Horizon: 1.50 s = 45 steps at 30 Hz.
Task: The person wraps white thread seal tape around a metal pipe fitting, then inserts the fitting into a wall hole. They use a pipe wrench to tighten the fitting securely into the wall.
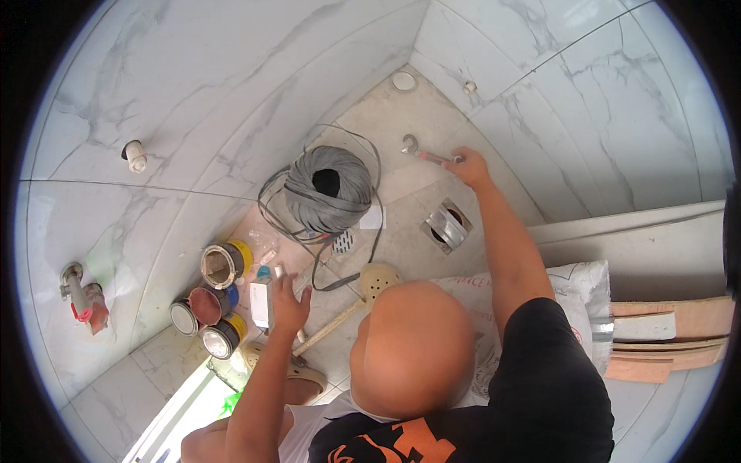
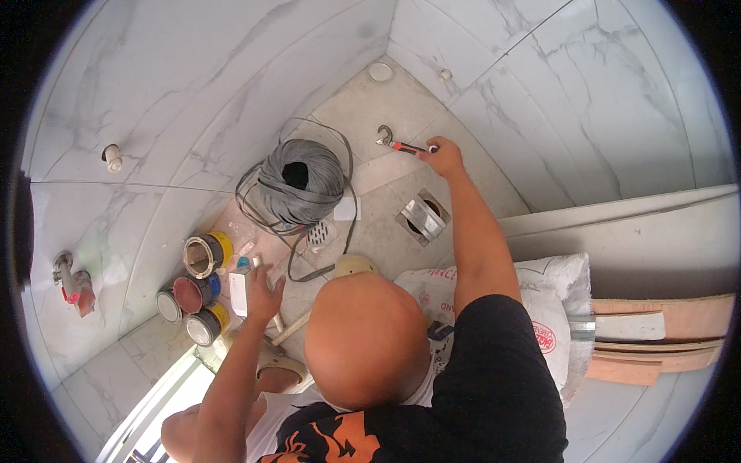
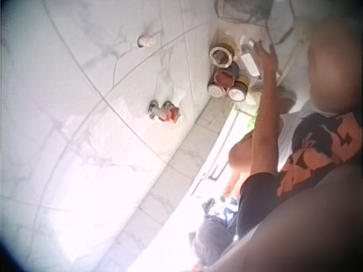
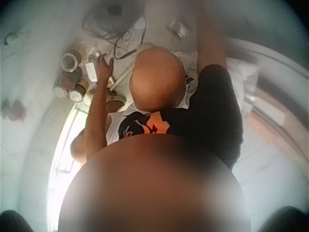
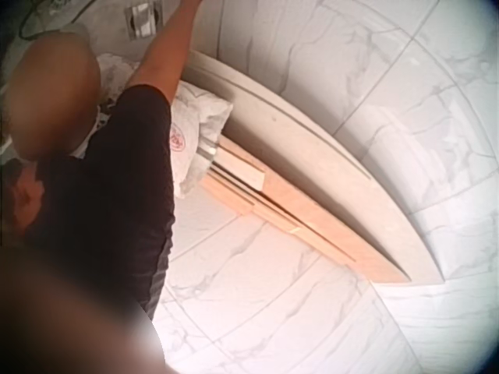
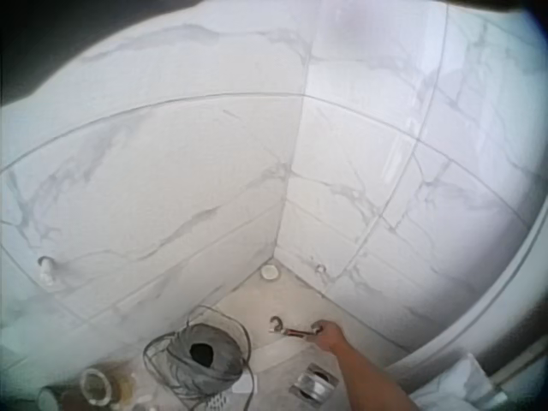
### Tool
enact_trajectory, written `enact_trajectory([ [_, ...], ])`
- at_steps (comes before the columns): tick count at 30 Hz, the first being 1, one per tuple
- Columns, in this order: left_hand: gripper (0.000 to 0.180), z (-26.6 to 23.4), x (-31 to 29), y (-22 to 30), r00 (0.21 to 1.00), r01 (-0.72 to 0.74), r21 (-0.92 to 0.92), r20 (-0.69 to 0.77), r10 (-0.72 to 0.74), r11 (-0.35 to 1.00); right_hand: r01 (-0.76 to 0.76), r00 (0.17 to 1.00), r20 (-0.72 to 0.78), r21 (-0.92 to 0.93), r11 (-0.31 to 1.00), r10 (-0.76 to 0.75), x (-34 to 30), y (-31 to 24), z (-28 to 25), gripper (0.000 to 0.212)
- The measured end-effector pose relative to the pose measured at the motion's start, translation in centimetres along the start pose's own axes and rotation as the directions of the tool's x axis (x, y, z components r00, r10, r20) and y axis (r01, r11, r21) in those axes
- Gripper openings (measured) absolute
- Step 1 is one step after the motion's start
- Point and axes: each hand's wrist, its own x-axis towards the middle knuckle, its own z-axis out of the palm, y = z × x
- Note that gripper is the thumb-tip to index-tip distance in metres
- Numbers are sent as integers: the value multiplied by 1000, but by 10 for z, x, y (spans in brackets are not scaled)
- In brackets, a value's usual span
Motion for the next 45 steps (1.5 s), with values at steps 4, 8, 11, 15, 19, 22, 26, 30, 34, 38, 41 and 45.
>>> enact_trajectory([
  [4, 84, -30, 49, 49, 957, -232, 55, -167, 238, 971, 214, 953, -118, -394, 894, -281, -6, -5, 27, 50],
  [8, 101, -47, 106, 112, 919, -369, 57, -129, 374, 928, 338, 934, 38, -414, 845, -355, 6, -14, 43, 42],
  [11, 105, -42, 139, 143, 947, -319, 142, 22, 319, 937, 353, 931, 87, -466, 811, -354, 17, -13, 42, 34],
  [15, 108, -21, 156, 148, 965, -203, 275, 217, 145, 940, 286, 926, -123, -390, 875, -357, 21, -7, 33, 29],
  [19, 114, -10, 159, 133, 959, -226, 341, 241, 147, 913, 199, 827, -487, -213, 957, -280, 26, -3, 5, 26],
  [22, 117, -10, 164, 131, 962, -208, 290, 233, 142, 934, 145, 800, -557, -181, 973, -223, 35, 2, -26, 23],
  [26, 118, -12, 169, 141, 954, -134, 298, 297, 42, 945, 191, 739, -607, -225, 956, -290, 53, 3, -50, 20],
  [30, 121, -13, 169, 146, 948, -86, 319, 318, -21, 944, 196, 740, -599, -244, 950, -306, 73, -2, -56, 20],
  [34, 120, -13, 170, 145, 954, -119, 339, 298, 13, 933, 160, 786, -562, -219, 963, -258, 80, -13, -50, 23],
  [38, 119, -11, 171, 147, 941, -79, 350, 336, -47, 933, 165, 754, -603, -210, 964, -260, 86, -31, -41, 27],
  [41, 119, -12, 171, 149, 940, -75, 353, 336, -52, 933, 139, 654, -653, -394, 909, -383, 94, -38, -39, 28],
  [45, 120, -16, 170, 151, 936, -70, 317, 349, -47, 946, 124, 707, -593, -432, 893, -385, 98, -33, -40, 30],
])
